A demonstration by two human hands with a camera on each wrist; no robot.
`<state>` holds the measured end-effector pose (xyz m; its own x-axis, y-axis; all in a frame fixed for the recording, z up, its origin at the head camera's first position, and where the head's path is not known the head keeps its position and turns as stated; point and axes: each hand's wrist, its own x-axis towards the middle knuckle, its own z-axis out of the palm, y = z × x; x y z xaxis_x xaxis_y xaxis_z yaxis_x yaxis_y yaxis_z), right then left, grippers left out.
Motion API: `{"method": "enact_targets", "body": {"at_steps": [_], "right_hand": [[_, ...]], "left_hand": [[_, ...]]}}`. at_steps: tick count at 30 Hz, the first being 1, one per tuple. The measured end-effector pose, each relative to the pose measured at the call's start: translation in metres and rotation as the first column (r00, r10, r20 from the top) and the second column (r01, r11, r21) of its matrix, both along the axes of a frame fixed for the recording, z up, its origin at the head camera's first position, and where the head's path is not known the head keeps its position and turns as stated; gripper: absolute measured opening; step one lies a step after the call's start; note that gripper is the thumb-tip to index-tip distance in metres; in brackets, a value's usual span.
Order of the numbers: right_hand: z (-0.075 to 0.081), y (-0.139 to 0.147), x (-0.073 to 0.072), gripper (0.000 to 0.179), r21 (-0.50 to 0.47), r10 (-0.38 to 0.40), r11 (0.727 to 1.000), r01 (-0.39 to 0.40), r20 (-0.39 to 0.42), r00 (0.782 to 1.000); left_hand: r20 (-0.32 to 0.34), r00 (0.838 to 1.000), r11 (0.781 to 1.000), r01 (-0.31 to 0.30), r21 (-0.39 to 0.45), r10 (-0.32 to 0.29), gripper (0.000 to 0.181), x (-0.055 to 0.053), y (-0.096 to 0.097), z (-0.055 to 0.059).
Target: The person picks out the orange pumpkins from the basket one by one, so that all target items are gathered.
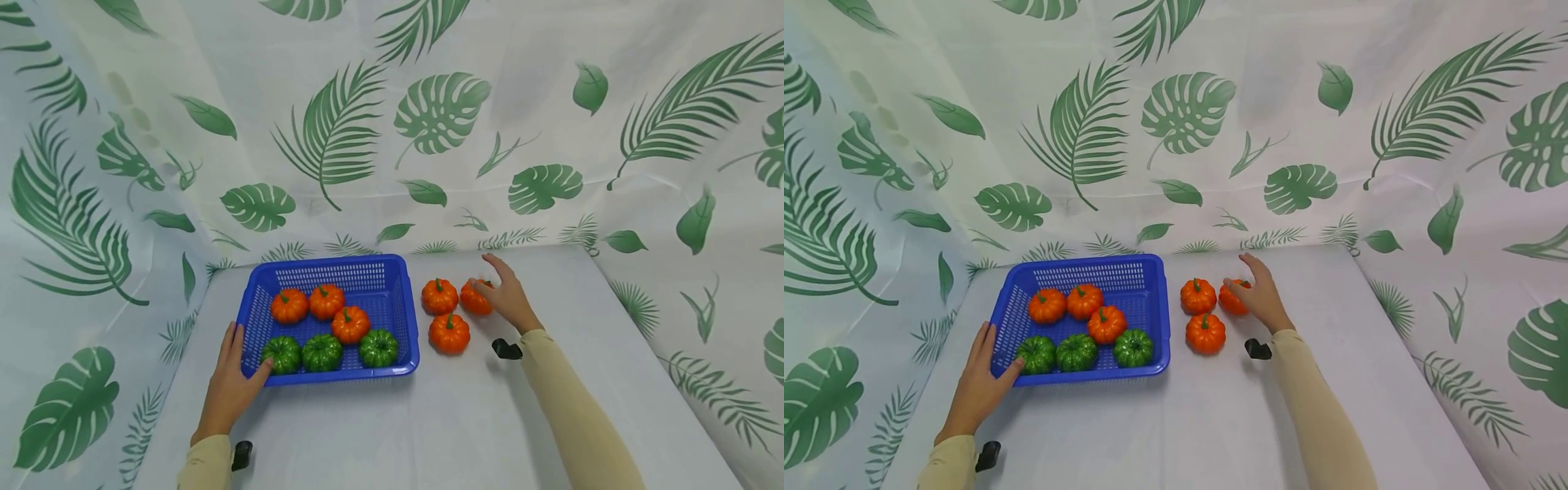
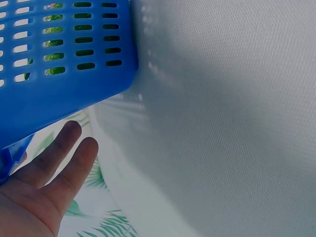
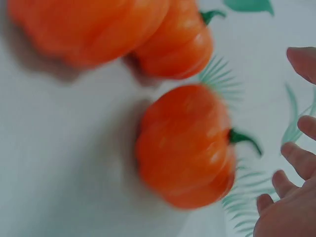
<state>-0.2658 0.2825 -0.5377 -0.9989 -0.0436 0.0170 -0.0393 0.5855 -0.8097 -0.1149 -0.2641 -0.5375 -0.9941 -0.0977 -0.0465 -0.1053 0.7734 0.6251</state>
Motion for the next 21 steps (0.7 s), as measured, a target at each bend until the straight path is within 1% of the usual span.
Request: {"method": "enact_targets", "body": {"at_steps": [3,6,8,11,13,18,21], "right_hand": [[0.011,-0.011,0.001,0.087,-0.068,-0.015,0.998,0.013,-0.027,1.000],[0.023,-0.026,0.002,0.092,-0.131,-0.010,0.991,0.005,-0.040,0.999],[0.031,-0.036,0.002,0.095,-0.165,0.003,0.986,-0.010,-0.044,0.999],[0.039,-0.052,0.003,0.097,-0.214,0.046,0.975,-0.057,-0.057,0.997],[0.043,-0.062,0.003,0.098,-0.255,0.084,0.962,-0.100,-0.073,0.994],[0.049,-0.088,0.005,0.098,-0.364,0.181,0.908,-0.210,-0.110,0.977],[0.051,-0.102,0.008,0.098,-0.392,0.230,0.884,-0.256,-0.113,0.967]], "left_hand": [[-0.001,1.000,1.000,0.002,0.002,-0.002,0.100,0.000,0.000,0.001],[-0.003,1.000,1.000,0.002,0.000,-0.002,0.100,0.000,0.000,0.001],[-0.006,1.000,1.000,0.003,0.001,-0.003,0.100,0.000,0.000,0.000],[-0.005,1.000,1.000,0.003,0.002,-0.003,0.100,-0.001,0.000,0.000],[-0.003,1.000,1.000,0.003,-0.001,-0.003,0.100,-0.001,0.000,-0.001],[0.010,1.000,1.000,-0.005,-0.007,0.005,0.100,-0.001,0.000,-0.002],[0.018,1.000,1.000,-0.008,-0.006,0.008,0.100,-0.001,0.000,-0.002]]}}
